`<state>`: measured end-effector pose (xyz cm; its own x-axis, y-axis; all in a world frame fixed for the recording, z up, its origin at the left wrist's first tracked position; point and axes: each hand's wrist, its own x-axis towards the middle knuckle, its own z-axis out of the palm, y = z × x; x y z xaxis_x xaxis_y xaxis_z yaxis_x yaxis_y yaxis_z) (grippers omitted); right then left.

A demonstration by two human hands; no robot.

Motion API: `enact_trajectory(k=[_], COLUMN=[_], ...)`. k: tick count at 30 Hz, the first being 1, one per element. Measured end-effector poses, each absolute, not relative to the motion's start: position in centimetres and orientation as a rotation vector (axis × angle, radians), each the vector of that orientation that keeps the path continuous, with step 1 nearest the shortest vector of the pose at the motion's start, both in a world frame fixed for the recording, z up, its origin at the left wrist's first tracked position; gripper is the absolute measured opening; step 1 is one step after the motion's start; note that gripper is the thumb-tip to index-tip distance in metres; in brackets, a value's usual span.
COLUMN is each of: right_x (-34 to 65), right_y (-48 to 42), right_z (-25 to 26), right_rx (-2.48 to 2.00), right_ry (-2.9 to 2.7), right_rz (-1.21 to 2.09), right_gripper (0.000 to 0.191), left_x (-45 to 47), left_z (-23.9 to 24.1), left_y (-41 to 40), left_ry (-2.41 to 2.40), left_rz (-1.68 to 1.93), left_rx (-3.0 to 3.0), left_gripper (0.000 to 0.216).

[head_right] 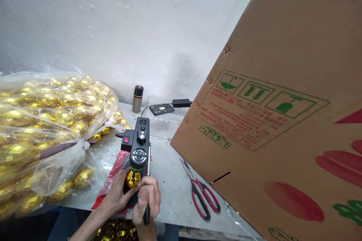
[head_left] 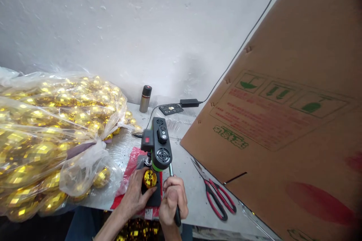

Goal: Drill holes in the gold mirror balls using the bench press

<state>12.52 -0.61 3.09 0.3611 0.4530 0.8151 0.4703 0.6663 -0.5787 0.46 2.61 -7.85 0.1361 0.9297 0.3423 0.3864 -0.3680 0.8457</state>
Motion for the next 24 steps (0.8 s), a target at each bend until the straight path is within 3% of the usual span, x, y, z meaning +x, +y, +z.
enact_trajectory(k=[19, 24], right_x=[12.6, 13.0], right_y=[0.1, -0.4], right_z=[0.8, 3.6], right_rx=[-0.893, -0.862], right_ry=[-1.347, -1.410], right_rz=[-0.141, -0.100], right_gripper=[0.037, 0.040], left_x=[0.2, 0.2], left_z=[-9.1, -8.6], left_y=[3.5, 3.8], left_ry=[1.271, 1.270], left_rz=[1.233, 1.235], left_rx=[1.950, 1.951], left_gripper=[0.055, 0.054])
